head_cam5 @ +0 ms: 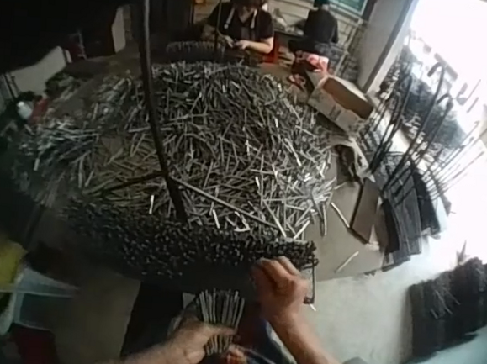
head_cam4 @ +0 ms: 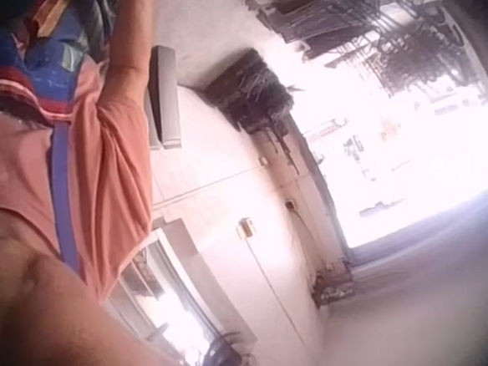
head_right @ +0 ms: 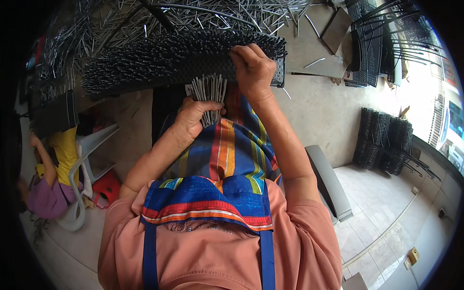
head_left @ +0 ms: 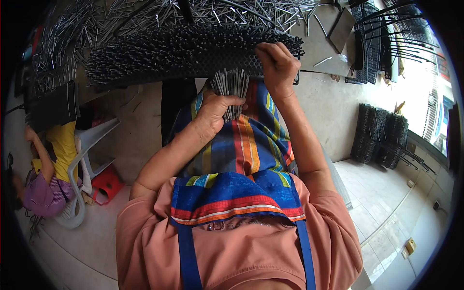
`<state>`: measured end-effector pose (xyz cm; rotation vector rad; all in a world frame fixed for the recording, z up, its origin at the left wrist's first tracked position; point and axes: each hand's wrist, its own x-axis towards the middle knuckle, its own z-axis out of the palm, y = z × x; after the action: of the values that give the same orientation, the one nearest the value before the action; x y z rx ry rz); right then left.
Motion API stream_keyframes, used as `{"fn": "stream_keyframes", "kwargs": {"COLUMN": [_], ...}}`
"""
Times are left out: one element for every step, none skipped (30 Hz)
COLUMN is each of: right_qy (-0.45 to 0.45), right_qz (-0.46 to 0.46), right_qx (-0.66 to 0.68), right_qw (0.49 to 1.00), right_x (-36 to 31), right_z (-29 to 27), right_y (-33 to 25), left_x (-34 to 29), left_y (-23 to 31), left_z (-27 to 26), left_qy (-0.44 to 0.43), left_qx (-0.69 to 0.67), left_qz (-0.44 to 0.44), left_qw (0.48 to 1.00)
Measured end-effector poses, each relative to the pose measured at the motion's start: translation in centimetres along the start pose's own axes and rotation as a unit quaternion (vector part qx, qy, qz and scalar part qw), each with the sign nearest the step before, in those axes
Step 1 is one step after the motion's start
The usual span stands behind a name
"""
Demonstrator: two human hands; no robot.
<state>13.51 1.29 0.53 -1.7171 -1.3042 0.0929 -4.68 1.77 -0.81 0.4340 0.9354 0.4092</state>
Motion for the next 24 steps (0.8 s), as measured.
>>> {"fn": "stream_keyframes", "kwargs": {"right_qy": [0.001, -0.013, -0.027, -0.026, -0.040, -0.053, -0.052, -0.085, -0.117, -0.116, -0.077, -0.038, -0.038, -0.122, -0.199, -0.198, -0.229, -0.257, -0.241, -0.240, -0.205, -0.170, -0.087, -0.088], "right_qz": [0.001, -0.010, -0.020, -0.020, -0.029, -0.039, -0.038, -0.038, -0.038, -0.037, -0.044, -0.050, -0.050, 0.110, 0.265, 0.266, 0.335, 0.401, 0.429, 0.429, 0.423, 0.416, 0.384, 0.383], "right_qx": [-0.001, -0.032, -0.063, -0.064, -0.090, -0.117, -0.119, -0.154, -0.189, -0.191, -0.147, -0.102, -0.101, 0.031, 0.162, 0.161, 0.209, 0.254, 0.275, 0.276, 0.291, 0.306, 0.312, 0.313], "right_qw": [1.000, 0.999, 0.997, 0.997, 0.995, 0.991, 0.991, 0.984, 0.974, 0.974, 0.985, 0.993, 0.993, 0.986, 0.930, 0.930, 0.890, 0.842, 0.826, 0.826, 0.834, 0.839, 0.865, 0.865], "right_x": [0.1, 0.2, 0.3, 0.3, 0.3, 0.2, 0.1, 0.0, -0.1, -0.3, -0.8, -1.3, -1.7, -2.1, -2.4, -2.7, -2.8, -2.8, -2.7, -2.7, -2.7, -2.7, -2.3, -2.0], "right_z": [-0.1, -0.2, -0.2, -0.3, -0.5, -0.6, -0.6, -0.5, -0.5, -0.7, -1.0, -1.4, -1.6, -2.0, -2.4, -2.6, -2.7, -2.8, -2.9, -3.0, -3.1, -3.2, -3.3, -3.4], "right_y": [0.0, 0.0, -0.1, -0.2, -0.4, -0.6, -0.5, -0.2, 0.0, -0.1, -0.3, -0.6, -0.6, -0.6, -0.7, -1.0, -1.5, -1.9, -2.1, -1.8, -1.3, -0.9, -0.9, -0.7], "left_x": [0.0, 0.0, 0.0, -0.1, 0.0, 0.1, 0.1, 0.1, 0.1, 0.1, 0.0, 0.0, 0.0, -0.2, -0.3, -0.4, -0.4, -0.2, -0.1, 0.2, 0.5, 0.7, 0.0, 0.2], "left_y": [0.0, 0.1, 0.1, 0.1, 0.0, 0.0, -0.1, -0.1, 0.0, 0.0, 0.0, 0.1, 0.1, 0.2, 0.4, 0.4, 0.3, 0.1, -0.1, -0.4, -0.7, -0.9, 0.1, 0.0], "left_z": [0.1, 0.1, 0.2, 0.2, 0.2, 0.2, 0.2, 0.2, 0.3, 0.4, 0.3, 0.3, 0.3, 0.6, 1.0, 1.3, 1.4, 1.4, 1.3, 1.0, 0.4, -0.3, -0.1, -0.3], "left_qy": [0.002, 0.001, 0.000, -0.001, -0.003, -0.004, -0.005, -0.006, -0.001, 0.004, 0.005, 0.001, -0.002, -0.003, -0.010, -0.016, -0.017, -0.013, -0.008, -0.009, 0.016, 0.041, 0.039, 0.040], "left_qx": [0.001, 0.002, 0.001, 0.000, 0.001, -0.001, -0.003, -0.002, -0.009, -0.015, -0.015, -0.014, -0.014, -0.013, -0.003, 0.006, 0.007, -0.001, -0.008, -0.007, -0.004, -0.002, 0.018, 0.018], "left_qz": [-0.006, -0.007, -0.002, 0.002, 0.000, 0.001, 0.002, 0.001, -0.007, -0.014, -0.014, -0.006, 0.002, 0.001, 0.018, 0.036, 0.036, 0.033, 0.030, 0.031, 0.031, 0.033, -0.002, -0.001], "left_qw": [1.000, 1.000, 1.000, 1.000, 1.000, 1.000, 1.000, 1.000, 1.000, 1.000, 1.000, 1.000, 1.000, 1.000, 1.000, 0.999, 0.999, 0.999, 0.999, 0.999, 0.999, 0.999, 0.999, 0.999]}}
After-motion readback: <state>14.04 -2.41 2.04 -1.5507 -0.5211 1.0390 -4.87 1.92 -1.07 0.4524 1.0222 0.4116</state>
